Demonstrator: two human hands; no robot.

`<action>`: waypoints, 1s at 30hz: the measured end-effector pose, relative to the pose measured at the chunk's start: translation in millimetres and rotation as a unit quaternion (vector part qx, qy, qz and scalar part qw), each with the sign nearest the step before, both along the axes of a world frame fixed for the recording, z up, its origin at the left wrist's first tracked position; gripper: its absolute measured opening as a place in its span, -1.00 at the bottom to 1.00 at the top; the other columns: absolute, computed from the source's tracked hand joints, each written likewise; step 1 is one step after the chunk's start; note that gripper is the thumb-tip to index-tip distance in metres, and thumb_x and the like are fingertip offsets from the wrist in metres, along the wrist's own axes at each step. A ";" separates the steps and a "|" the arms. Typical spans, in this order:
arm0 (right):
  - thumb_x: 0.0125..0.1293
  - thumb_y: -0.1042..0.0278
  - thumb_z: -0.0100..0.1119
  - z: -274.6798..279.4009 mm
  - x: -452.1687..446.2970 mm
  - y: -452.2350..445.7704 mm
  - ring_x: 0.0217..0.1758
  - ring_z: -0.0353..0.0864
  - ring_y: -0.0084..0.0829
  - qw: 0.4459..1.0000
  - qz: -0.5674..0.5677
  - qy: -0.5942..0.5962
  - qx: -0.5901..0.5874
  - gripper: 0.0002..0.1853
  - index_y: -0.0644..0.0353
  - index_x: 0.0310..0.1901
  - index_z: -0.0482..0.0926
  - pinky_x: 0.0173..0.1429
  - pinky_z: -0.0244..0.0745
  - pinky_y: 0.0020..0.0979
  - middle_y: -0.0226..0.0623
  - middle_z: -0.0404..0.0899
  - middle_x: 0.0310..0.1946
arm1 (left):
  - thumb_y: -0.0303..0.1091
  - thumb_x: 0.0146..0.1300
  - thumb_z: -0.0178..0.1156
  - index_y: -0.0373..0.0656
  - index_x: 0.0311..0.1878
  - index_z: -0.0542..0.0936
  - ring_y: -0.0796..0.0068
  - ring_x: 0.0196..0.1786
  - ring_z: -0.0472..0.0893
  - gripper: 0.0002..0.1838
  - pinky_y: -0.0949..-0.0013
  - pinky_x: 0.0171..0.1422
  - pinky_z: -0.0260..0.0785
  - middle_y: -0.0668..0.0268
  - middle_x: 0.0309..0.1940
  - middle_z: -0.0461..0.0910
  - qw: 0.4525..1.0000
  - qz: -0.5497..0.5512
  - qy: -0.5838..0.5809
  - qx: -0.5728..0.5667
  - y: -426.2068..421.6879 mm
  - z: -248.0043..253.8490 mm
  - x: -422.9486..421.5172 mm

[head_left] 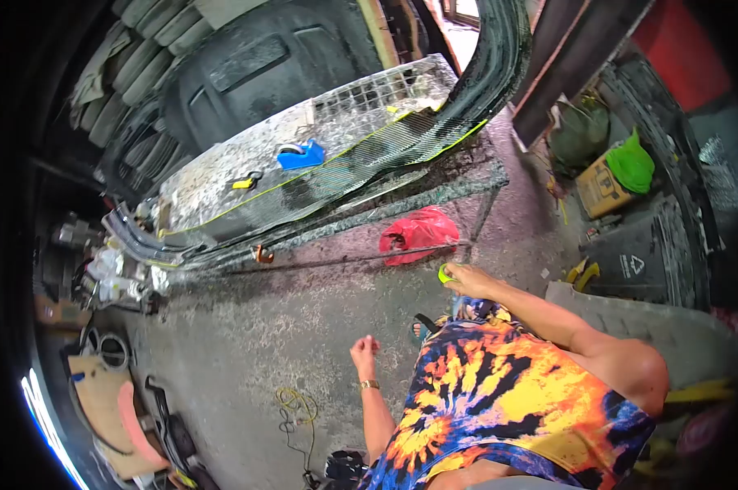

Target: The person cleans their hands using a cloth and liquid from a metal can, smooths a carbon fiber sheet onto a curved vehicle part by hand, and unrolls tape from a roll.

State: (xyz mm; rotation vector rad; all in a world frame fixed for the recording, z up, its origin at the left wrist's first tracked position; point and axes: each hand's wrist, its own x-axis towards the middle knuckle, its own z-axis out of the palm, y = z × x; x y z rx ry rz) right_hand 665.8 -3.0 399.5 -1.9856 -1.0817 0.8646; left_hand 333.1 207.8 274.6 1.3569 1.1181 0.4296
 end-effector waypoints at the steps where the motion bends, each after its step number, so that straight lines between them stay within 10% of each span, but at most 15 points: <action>1: 0.38 0.20 0.15 12.0 6.2 1.0 -0.45 0.66 -0.30 1.000 -0.012 -0.002 -0.006 -0.71 0.19 -0.03 0.40 -0.32 0.49 -0.20 -0.11 0.59 -0.51 | -0.30 0.36 0.21 -0.25 -0.38 0.61 0.62 -0.47 0.56 -0.76 0.50 -0.36 0.36 0.32 -0.50 0.64 0.999 0.003 -0.036 0.023 8.9 20.6 24.8; 5: 0.32 0.25 0.23 0.1 22.4 31.9 -0.51 0.61 -0.32 0.993 -0.107 0.031 -0.035 -0.66 0.18 -0.02 0.34 -0.35 0.45 -0.25 -0.18 0.57 -0.46 | -0.37 0.37 0.20 -0.31 -0.24 0.64 0.56 -0.23 0.65 -0.83 0.47 -0.08 0.48 0.31 -0.36 0.69 0.993 -0.045 -0.062 0.094 68.4 61.3 103.5; 6: 0.34 0.28 0.21 -12.5 31.0 42.5 -0.50 0.56 -0.41 0.961 -0.183 0.202 0.039 -0.70 0.17 -0.01 0.37 -0.36 0.44 -0.33 -0.28 0.54 -0.46 | -0.38 0.36 0.20 -0.32 -0.20 0.64 0.56 -0.21 0.65 -0.83 0.45 -0.06 0.48 0.29 -0.33 0.69 0.987 -0.074 -0.070 0.122 82.8 70.2 122.1; 9: 0.43 0.39 0.10 -26.9 52.6 65.9 -0.41 0.46 -0.64 0.720 -0.227 0.612 0.237 -0.73 0.20 0.12 0.45 -0.35 0.38 -0.57 -0.46 0.46 -0.38 | -0.39 0.34 0.22 -0.31 -0.09 0.63 0.47 -0.15 0.67 -0.81 0.40 0.03 0.47 0.21 -0.24 0.71 0.970 -0.143 -0.074 0.184 99.9 119.6 180.5; 11: 0.45 0.38 0.07 -5.2 56.7 87.0 -0.47 0.45 -0.67 0.658 -0.179 0.701 0.211 -0.73 0.23 0.11 0.46 -0.39 0.39 -0.62 -0.47 0.47 -0.39 | -0.39 0.33 0.22 -0.30 -0.05 0.62 0.39 -0.10 0.67 -0.79 0.36 0.07 0.47 0.18 -0.17 0.70 0.956 -0.187 -0.054 0.221 110.2 150.6 209.0; 18: 0.41 0.33 0.09 9.3 60.3 148.5 -0.56 0.55 -0.51 0.850 -0.071 0.513 0.099 -0.76 0.19 0.04 0.55 -0.47 0.45 -0.51 -0.34 0.53 -0.56 | -0.36 0.27 0.27 -0.23 0.21 0.51 0.04 0.18 0.55 -0.56 0.18 0.27 0.37 0.04 0.13 0.57 0.869 -0.328 -0.039 0.369 149.8 172.4 292.4; 20: 0.39 0.33 0.10 -3.5 52.0 150.0 -0.42 0.61 -0.17 0.985 -0.108 -0.034 0.133 -0.79 0.10 0.01 0.57 -0.32 0.51 -0.28 -0.15 0.56 -0.49 | -0.34 0.23 0.30 -0.20 0.28 0.44 0.05 0.25 0.49 -0.46 0.16 0.31 0.32 0.06 0.22 0.51 0.843 -0.367 -0.010 0.394 159.9 171.3 311.2; 30: 0.19 0.48 0.31 90.7 98.5 159.7 -0.13 0.57 -0.11 0.923 -0.258 -0.276 0.076 -0.76 0.14 -0.08 0.63 -0.04 0.49 -0.22 -0.18 0.54 -0.18 | -0.29 0.13 0.34 -0.17 0.17 0.52 0.21 0.12 0.44 -0.49 0.12 0.19 0.23 0.23 0.04 0.48 0.756 -0.438 0.034 0.484 207.0 180.4 355.1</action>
